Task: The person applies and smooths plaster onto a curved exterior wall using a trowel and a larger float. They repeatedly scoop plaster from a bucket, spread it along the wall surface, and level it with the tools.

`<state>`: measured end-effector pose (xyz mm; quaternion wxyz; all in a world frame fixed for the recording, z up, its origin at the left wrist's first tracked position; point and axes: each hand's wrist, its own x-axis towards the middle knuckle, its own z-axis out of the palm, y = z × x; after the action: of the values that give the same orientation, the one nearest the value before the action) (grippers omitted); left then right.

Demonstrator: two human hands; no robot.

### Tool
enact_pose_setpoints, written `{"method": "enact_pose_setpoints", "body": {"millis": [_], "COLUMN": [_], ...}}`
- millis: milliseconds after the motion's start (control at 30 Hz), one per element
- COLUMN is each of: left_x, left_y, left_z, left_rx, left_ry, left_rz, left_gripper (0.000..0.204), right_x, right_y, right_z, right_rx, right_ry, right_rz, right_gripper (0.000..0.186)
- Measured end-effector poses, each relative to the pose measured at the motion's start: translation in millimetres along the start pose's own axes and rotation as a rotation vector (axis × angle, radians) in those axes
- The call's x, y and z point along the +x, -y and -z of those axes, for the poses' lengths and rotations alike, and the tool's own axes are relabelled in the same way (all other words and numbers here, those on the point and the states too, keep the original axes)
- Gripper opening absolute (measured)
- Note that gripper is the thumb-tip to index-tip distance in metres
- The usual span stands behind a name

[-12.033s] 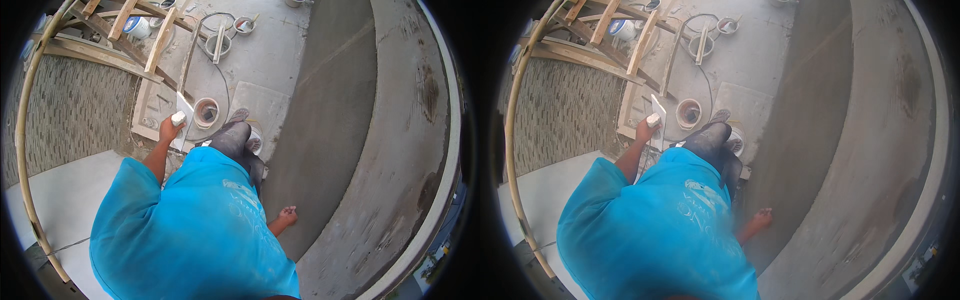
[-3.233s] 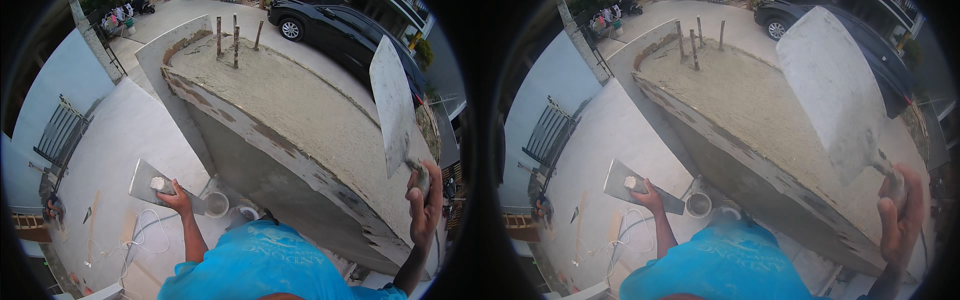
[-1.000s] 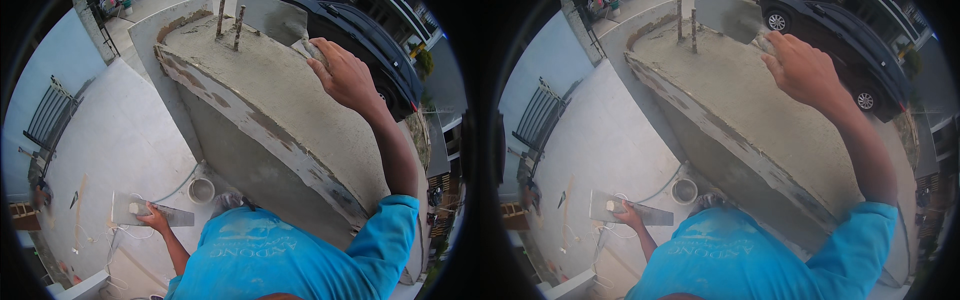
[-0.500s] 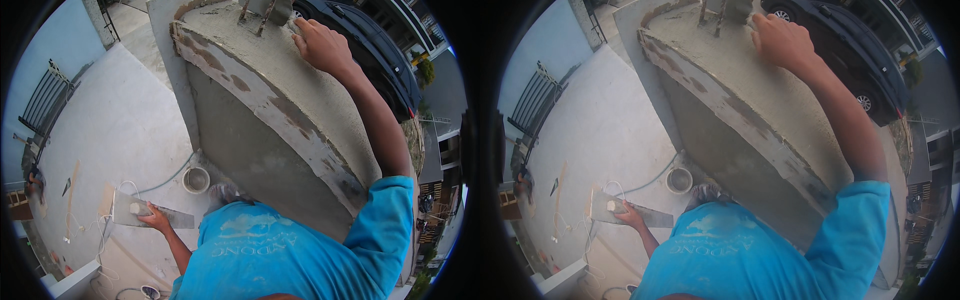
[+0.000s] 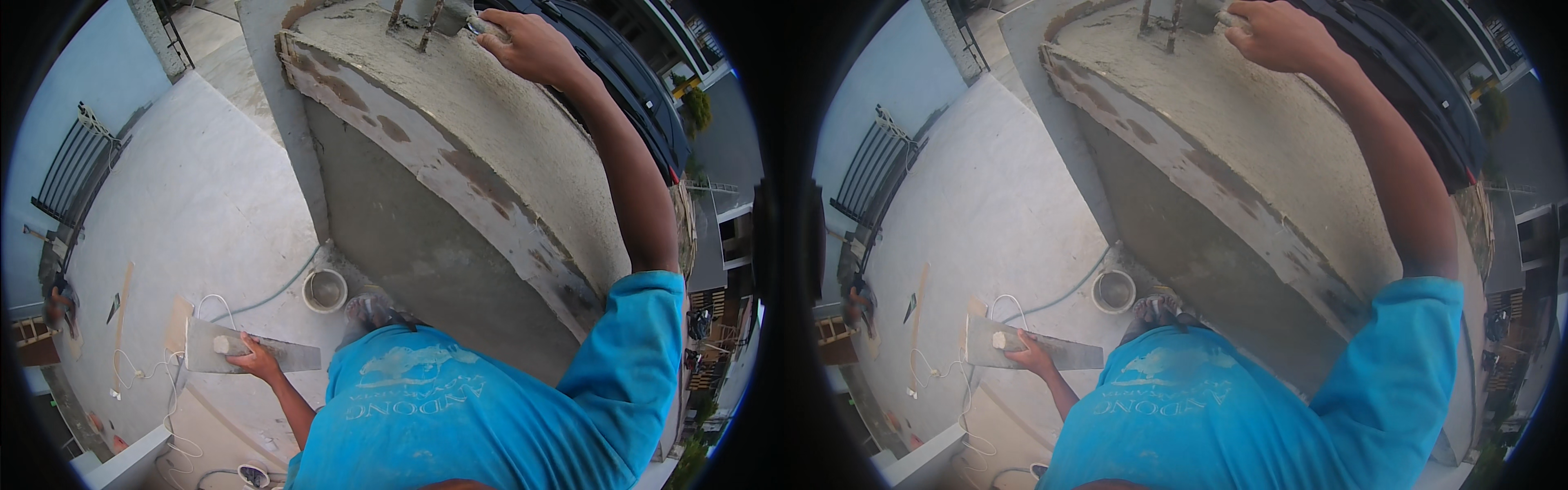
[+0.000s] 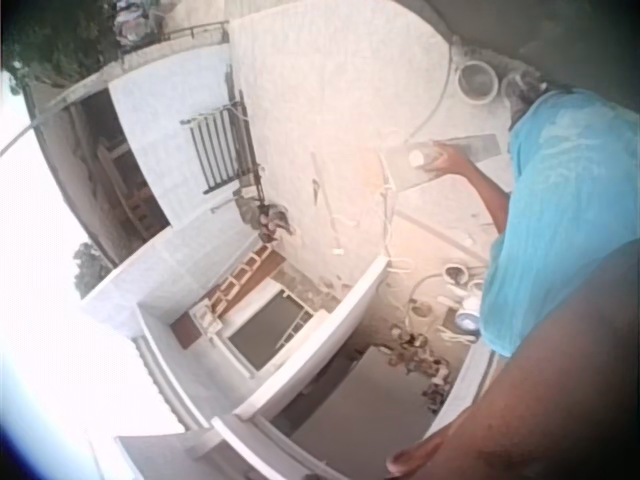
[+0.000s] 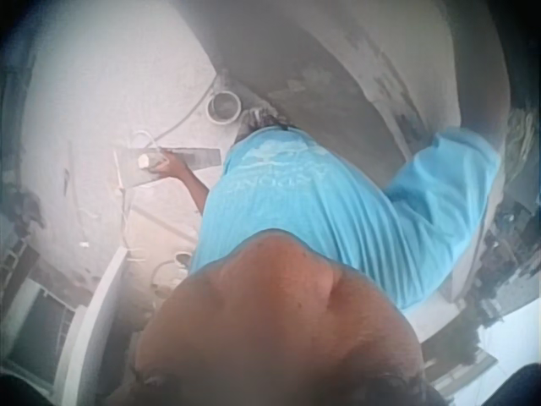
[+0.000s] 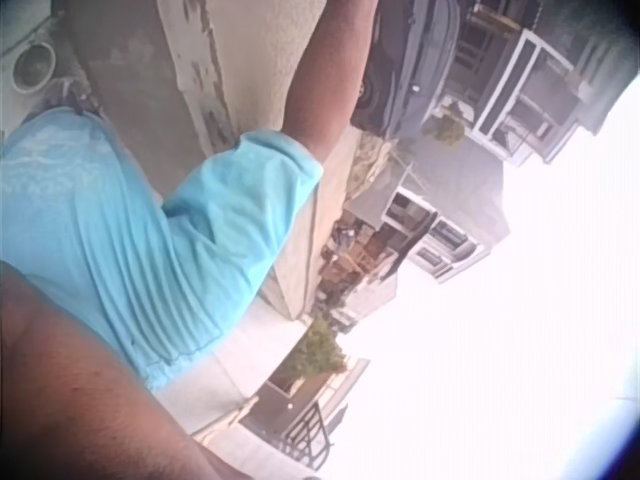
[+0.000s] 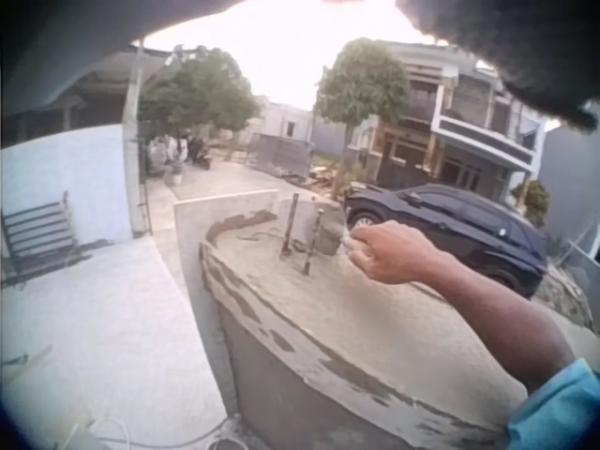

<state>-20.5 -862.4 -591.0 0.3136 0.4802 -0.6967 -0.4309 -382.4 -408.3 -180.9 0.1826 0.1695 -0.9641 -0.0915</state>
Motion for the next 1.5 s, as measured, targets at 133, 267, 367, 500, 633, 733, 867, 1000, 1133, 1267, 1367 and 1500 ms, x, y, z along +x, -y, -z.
{"method": "enact_pose_setpoints", "body": {"millis": [133, 267, 367, 500, 633, 733, 867, 1000, 1133, 1267, 1367, 1500], "left_x": [1.0, 1.1, 1.3, 0.6, 0.4, 1.7, 3.6, 3.7, 4.5, 4.6, 3.3, 1.1], "left_y": [4.6, 4.0, 0.5, -1.9, 2.0, 5.1, 4.3, 0.7, -0.3, 2.8, 3.1, -0.3], "left_z": [5.5, 7.8, 5.9, 4.3, 5.8, 7.6, 8.2, 6.3, 3.4, 3.2, 2.6, 0.5], "left_rx": [0.005, 0.003, 0.011, 0.007, -0.007, 0.016, -0.022, -0.003, 0.013, -0.014, 0.018, 0.035], "left_ry": [0.002, -0.008, 0.006, 0.002, -0.022, -0.015, 0.033, 0.023, 0.017, 0.01, 0.018, 0.012], "left_rz": [-0.01, 0.008, -0.021, -0.023, -0.023, -0.018, -0.007, -0.027, -0.003, 0.026, 0.032, 0.053], "left_gripper": [0.057, 0.055, 0.055, 0.055, 0.055, 0.055, 0.056, 0.055, 0.056, 0.055, 0.053, 0.051], "right_x": [-8.4, -9.7, -4.6, -5.0, -18.5, -26.7, -34.4, -42.4, -48.8, -71.2, -86.9, -100.6], "right_y": [-3.8, 1.1, 16.3, 19.2, 2.5, -7.4, -24.1, -33.4, -25.1, -4.2, 6.3, -5.3], "right_z": [18.2, 55.9, 65.7, 74.3, 70.2, 49.8, 40.5, 54.6, 69.2, 70.4, 73.2, 82.8], "right_rx": [0.173, 0.328, 0.322, 0.402, 0.433, 0.372, 0.439, 0.453, 0.455, 0.432, 0.295, 0.222], "right_ry": [-0.048, 0.156, 0.202, 0.317, 0.392, 0.269, 0.281, 0.275, 0.268, 0.179, 0.103, -0.056], "right_rz": [0.14, 0.054, 0.065, -0.017, -0.191, -0.051, -0.032, -0.054, 0.036, -0.132, -0.035, -0.105], "right_gripper": [0.052, 0.035, 0.042, 0.044, 0.044, 0.051, 0.048, 0.046, 0.041, 0.041, 0.039, 0.036]}}
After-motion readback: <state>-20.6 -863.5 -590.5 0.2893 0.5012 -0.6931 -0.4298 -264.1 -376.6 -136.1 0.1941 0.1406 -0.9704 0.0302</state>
